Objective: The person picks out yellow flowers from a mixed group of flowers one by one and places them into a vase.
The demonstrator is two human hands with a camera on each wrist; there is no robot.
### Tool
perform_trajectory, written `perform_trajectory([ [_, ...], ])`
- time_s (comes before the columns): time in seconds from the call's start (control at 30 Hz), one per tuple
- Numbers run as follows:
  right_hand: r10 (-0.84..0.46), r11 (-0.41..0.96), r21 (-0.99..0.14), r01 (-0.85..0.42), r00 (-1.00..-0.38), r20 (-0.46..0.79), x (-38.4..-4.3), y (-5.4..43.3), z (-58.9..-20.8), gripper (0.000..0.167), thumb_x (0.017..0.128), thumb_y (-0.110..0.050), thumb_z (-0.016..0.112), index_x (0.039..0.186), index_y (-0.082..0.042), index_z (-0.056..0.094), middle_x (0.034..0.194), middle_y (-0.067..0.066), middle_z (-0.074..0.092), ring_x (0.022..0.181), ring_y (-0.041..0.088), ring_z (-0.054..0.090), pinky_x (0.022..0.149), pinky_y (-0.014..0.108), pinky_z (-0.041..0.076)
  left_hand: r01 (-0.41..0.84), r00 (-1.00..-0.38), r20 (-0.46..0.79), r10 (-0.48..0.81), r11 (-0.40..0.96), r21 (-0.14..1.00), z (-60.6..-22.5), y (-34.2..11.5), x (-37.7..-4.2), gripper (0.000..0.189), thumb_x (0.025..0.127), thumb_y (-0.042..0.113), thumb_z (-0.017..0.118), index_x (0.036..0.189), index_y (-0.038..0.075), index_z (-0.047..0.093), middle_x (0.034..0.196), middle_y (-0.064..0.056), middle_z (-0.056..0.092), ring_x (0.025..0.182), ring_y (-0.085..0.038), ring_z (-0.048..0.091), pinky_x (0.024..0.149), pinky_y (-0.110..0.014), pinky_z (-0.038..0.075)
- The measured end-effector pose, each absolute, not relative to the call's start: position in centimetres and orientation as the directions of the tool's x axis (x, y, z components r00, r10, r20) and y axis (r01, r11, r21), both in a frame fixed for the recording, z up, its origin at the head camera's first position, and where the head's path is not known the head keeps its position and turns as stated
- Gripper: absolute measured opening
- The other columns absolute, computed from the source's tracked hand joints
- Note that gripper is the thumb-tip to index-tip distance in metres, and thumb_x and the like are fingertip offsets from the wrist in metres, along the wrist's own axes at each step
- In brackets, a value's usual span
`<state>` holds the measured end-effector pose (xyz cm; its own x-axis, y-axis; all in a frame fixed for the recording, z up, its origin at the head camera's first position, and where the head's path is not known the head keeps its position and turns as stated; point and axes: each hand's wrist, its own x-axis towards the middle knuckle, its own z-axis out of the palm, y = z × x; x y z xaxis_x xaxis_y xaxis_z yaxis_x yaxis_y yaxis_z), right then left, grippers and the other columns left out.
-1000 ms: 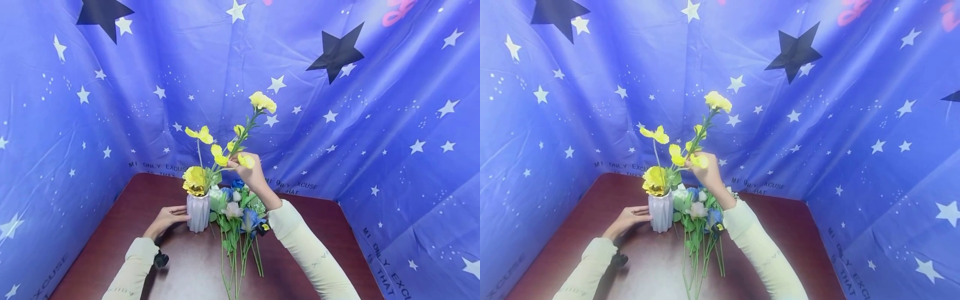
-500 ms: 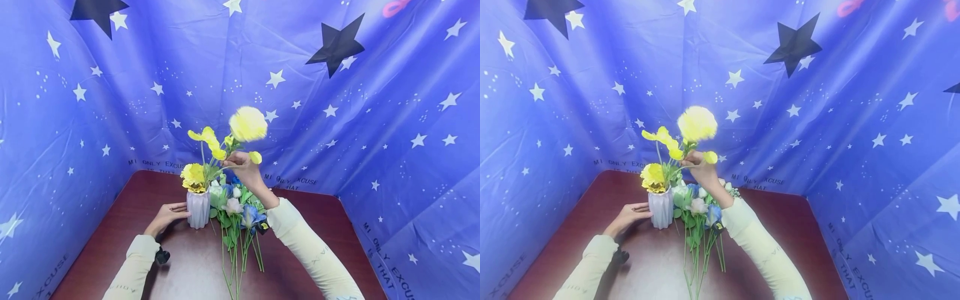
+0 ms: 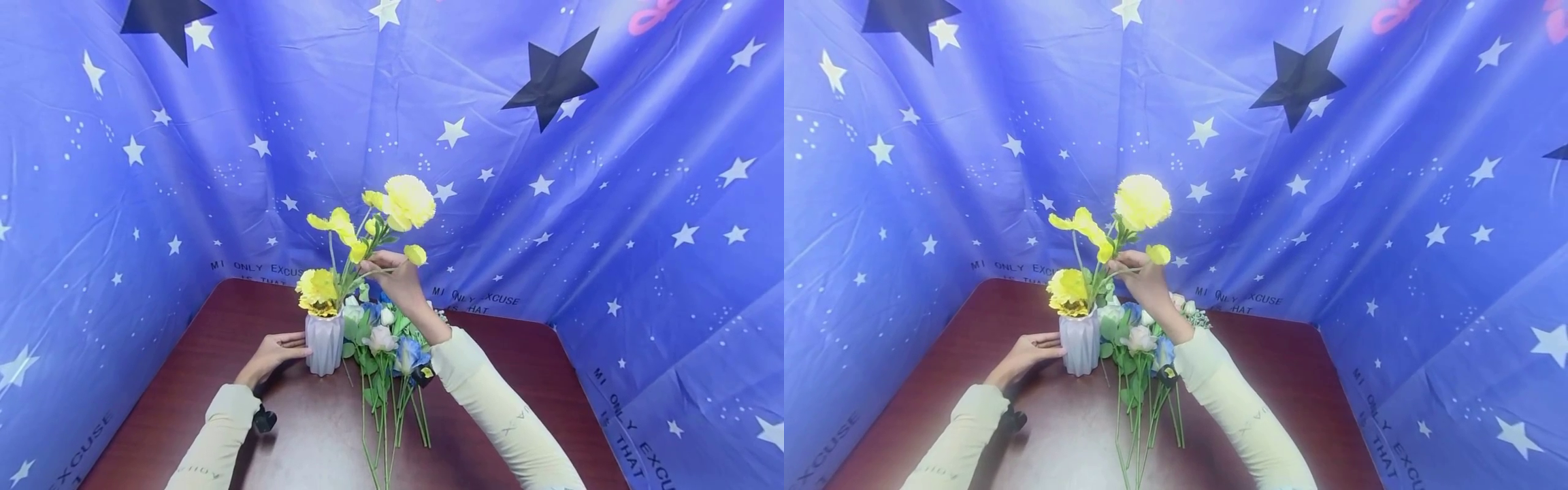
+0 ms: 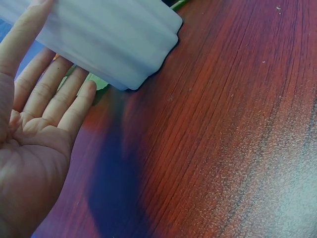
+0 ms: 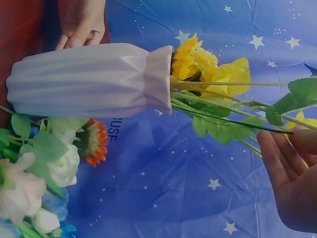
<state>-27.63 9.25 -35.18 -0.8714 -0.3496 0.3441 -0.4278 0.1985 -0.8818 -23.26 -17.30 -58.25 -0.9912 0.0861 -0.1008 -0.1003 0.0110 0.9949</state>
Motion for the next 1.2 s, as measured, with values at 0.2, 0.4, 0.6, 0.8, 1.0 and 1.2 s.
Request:
perform_trajectory([
  [0.2,-0.281,0.131,-0.92,-0.368,-0.904,0.322,-27.8,9.1,-35.5,0.019,0.092,-0.018,0.078,0.099,-0.001,0.079,0.092,0.013,0.079,0.085,0.022,0.076,0.087,0.039,0.064,-0.102,-0.991,-0.101,0.092,-0.002,0.995,-58.3,-17.3,-23.2,0.063,0.084,0.01,0.084,0.137,-0.013,0.056,0.139,-0.029,0.058,0.12,-0.025,0.068,0.095,-0.025,0.059],
  [0.4,-0.195,0.045,-0.962,-0.271,-0.946,0.257,-28.1,9.0,-35.8,0.018,0.09,-0.012,0.079,0.099,0.003,0.076,0.09,0.008,0.08,0.087,0.027,0.076,0.089,0.04,0.064,-0.106,-0.99,-0.104,0.096,-0.015,0.994,-58.3,-17.3,-23.4,0.064,0.083,0.01,0.084,0.137,-0.013,0.056,0.139,-0.029,0.058,0.118,-0.023,0.069,0.095,-0.025,0.059],
  [0.6,-0.21,0.012,-0.965,-0.26,-0.945,0.252,-28.3,9.3,-35.9,0.017,0.093,-0.007,0.074,0.099,0.009,0.073,0.089,0.011,0.08,0.076,0.01,0.074,0.09,0.041,0.064,-0.115,-0.99,-0.115,0.076,-0.004,0.993,-58.4,-17.3,-23.4,0.062,0.083,0.008,0.084,0.135,-0.012,0.058,0.138,-0.028,0.059,0.125,-0.029,0.064,0.094,-0.024,0.059],
  [0.8,-0.16,0.049,-0.98,-0.193,-0.97,0.183,-28.5,9.2,-36.4,0.015,0.09,-0.007,0.077,0.098,0.006,0.076,0.092,0.013,0.079,0.075,0.01,0.075,0.09,0.044,0.063,-0.112,-0.991,-0.112,0.078,0.005,0.994,-58.2,-17.4,-23.4,0.063,0.084,0.01,0.084,0.136,-0.012,0.057,0.139,-0.029,0.059,0.127,-0.033,0.062,0.096,-0.026,0.059],
  [1.0,-0.141,0.034,-0.993,-0.116,-0.984,0.11,-28.5,8.8,-37.3,0.018,0.088,-0.001,0.076,0.104,0.008,0.075,0.104,0.021,0.077,0.075,0.01,0.074,0.086,0.036,0.064,-0.108,-0.99,-0.111,0.089,0.032,0.994,-58.2,-17.5,-23.1,0.065,0.084,0.013,0.084,0.137,-0.011,0.057,0.14,-0.028,0.059,0.131,-0.035,0.058,0.098,-0.025,0.057],
  [1.2,-0.135,0.16,-0.978,-0.13,-0.985,0.108,-28.4,8.7,-38.0,0.013,0.091,-0.004,0.074,0.1,0.003,0.079,0.108,0.017,0.077,0.084,0.011,0.071,0.082,0.031,0.064,-0.101,-0.991,-0.102,0.092,0.011,0.995,-58.1,-17.4,-23.1,0.063,0.084,0.011,0.084,0.136,-0.012,0.057,0.139,-0.028,0.059,0.13,-0.032,0.059,0.095,-0.022,0.057],
])
